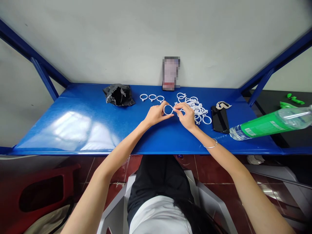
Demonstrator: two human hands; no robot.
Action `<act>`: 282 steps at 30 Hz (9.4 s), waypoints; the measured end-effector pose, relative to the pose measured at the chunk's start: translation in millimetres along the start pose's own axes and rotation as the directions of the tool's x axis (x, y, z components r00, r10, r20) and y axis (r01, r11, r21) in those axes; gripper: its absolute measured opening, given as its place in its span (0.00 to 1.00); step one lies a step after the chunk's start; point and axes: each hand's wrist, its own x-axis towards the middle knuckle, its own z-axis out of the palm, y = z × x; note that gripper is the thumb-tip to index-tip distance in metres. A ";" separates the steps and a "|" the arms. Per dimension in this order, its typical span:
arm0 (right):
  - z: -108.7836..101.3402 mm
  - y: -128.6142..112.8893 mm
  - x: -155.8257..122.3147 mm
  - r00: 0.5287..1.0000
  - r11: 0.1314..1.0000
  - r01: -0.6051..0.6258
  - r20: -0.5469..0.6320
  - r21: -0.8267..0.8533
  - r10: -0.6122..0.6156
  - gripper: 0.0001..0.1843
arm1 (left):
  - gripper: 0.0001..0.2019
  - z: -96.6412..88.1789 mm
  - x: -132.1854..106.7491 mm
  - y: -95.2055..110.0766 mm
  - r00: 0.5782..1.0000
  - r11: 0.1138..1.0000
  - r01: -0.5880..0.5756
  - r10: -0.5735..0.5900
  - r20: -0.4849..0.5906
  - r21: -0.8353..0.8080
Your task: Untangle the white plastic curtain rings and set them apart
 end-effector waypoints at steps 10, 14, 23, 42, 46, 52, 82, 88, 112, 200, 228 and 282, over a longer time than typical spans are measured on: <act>0.4 0.9 0.0 0.999 0.999 -0.041 0.008 -0.009 0.041 0.11 | 0.24 -0.2 0.2 0.6 1.000 1.000 -0.004 0.004 -0.022 0.020; 0.3 -0.3 0.4 0.999 0.999 -0.035 0.011 -0.038 0.035 0.12 | 0.24 -1.2 -0.2 2.2 1.000 1.000 -0.007 0.008 -0.029 0.027; 0.2 -7.2 1.9 0.995 0.996 -0.084 0.048 -0.033 0.085 0.11 | 0.23 -2.3 0.0 1.3 0.999 0.999 -0.004 0.006 -0.053 0.036; 0.5 -6.8 1.6 0.996 0.997 -0.073 0.054 -0.003 0.073 0.10 | 0.24 -2.7 -0.4 2.0 0.997 0.998 -0.006 0.012 -0.078 0.069; 0.9 -6.0 1.8 0.994 0.996 -0.090 0.056 -0.007 0.090 0.11 | 0.23 -2.6 -0.3 1.8 0.997 0.998 -0.004 0.009 -0.082 0.065; 0.7 -6.6 2.1 0.996 0.997 -0.071 0.050 -0.027 0.072 0.11 | 0.24 -2.6 0.1 2.3 0.997 0.997 0.003 0.002 -0.071 0.073; -0.1 -9.4 2.3 0.996 0.996 -0.086 0.005 -0.003 0.086 0.11 | 0.27 1.3 -0.8 -4.0 0.992 0.999 -0.012 0.008 -0.128 -0.032; -0.3 -9.4 1.8 0.997 0.997 -0.078 0.014 -0.015 0.078 0.12 | 0.27 0.1 -0.9 -3.6 0.993 1.000 -0.015 0.012 -0.117 -0.026; -0.1 -11.8 2.4 1.000 1.000 -0.026 -0.005 -0.015 0.026 0.10 | 0.24 -5.6 0.2 3.1 0.993 0.996 -0.089 0.089 -0.081 0.011; 1.2 -2.1 -1.5 0.998 0.998 0.055 -0.012 -0.022 -0.055 0.08 | 0.30 8.8 -0.2 -7.3 0.981 0.974 -0.190 0.183 -0.062 -0.126; -0.4 -10.2 2.3 0.998 0.998 0.055 0.028 0.010 -0.056 0.06 | 0.24 5.6 -0.6 -3.1 0.977 0.978 -0.196 0.189 -0.100 -0.065; -0.3 -12.1 2.4 0.999 1.000 0.029 0.031 0.007 -0.029 0.08 | 0.25 3.6 -1.6 1.6 0.979 0.980 -0.190 0.185 -0.084 -0.052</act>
